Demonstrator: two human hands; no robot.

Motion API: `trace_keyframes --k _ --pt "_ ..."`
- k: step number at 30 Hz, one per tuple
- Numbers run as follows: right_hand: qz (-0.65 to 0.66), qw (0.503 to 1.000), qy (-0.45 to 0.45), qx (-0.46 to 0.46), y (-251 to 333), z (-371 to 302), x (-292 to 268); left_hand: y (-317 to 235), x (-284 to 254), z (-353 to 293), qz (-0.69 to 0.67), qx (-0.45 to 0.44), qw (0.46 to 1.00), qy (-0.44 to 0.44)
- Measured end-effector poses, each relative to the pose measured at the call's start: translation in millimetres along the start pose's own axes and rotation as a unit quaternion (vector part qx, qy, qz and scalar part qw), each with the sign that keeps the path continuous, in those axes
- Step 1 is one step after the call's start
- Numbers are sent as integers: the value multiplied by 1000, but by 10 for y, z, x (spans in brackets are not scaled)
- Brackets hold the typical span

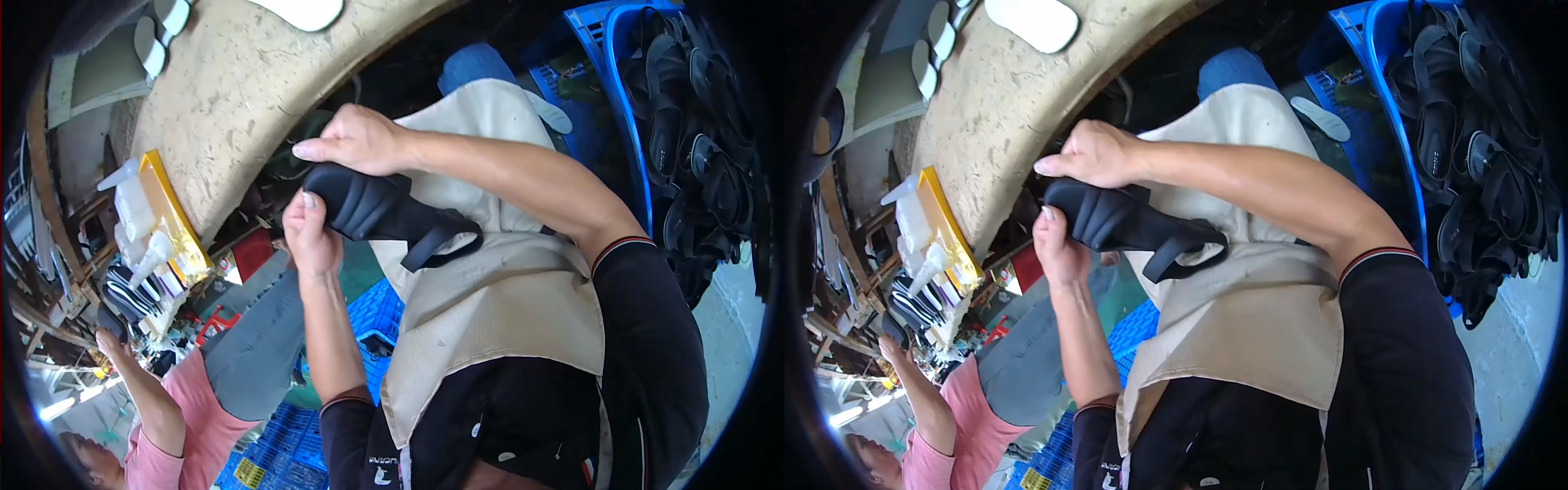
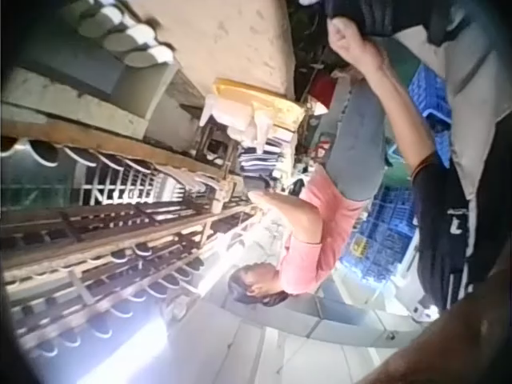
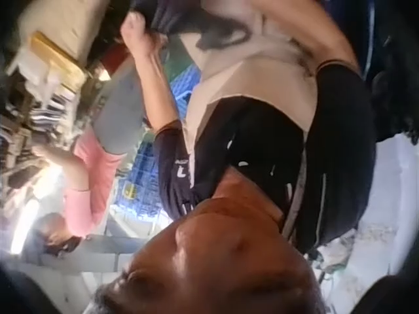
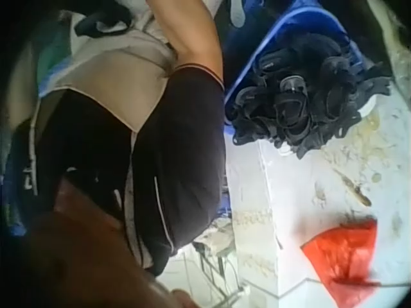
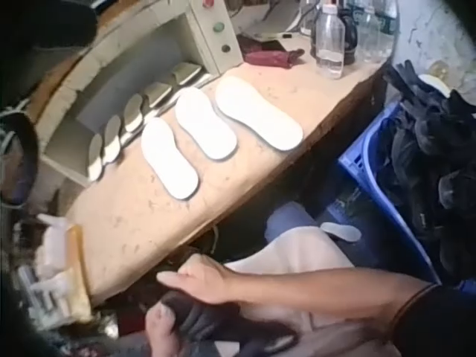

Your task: Inspecting and assembling shoe soles and uppers at a factory workstation.

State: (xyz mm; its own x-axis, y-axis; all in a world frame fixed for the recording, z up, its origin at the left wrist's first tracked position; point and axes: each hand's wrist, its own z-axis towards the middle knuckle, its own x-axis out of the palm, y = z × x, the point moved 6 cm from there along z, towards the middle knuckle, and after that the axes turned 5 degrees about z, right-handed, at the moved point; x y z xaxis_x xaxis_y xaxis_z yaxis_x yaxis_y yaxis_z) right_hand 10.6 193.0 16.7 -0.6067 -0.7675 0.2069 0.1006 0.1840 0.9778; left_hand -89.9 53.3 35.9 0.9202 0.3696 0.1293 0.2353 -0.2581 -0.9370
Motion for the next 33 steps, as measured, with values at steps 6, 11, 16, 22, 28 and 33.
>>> trace_keyframes --k 6,11,16,22,28,33 --pt "-23 999 23 33 -57 -168 47 89 -97 -195 -10 2 999 -52" --pt "0 999 33 -20 -26 -171 238 74 -104 -221 -28 35 999 -5" --pt "-78 996 32 22 10 -364 247 286 -297 -520 -81 9 992 -100" --pt "-39 997 60 28 1 -491 428 417 -348 -638 -126 30 987 -99" --pt "106 977 74 170 -57 -790 264 351 -196 -609 -183 74 980 -9" --pt "125 968 122 181 -85 -913 254 312 -104 -628 -216 77 973 10"
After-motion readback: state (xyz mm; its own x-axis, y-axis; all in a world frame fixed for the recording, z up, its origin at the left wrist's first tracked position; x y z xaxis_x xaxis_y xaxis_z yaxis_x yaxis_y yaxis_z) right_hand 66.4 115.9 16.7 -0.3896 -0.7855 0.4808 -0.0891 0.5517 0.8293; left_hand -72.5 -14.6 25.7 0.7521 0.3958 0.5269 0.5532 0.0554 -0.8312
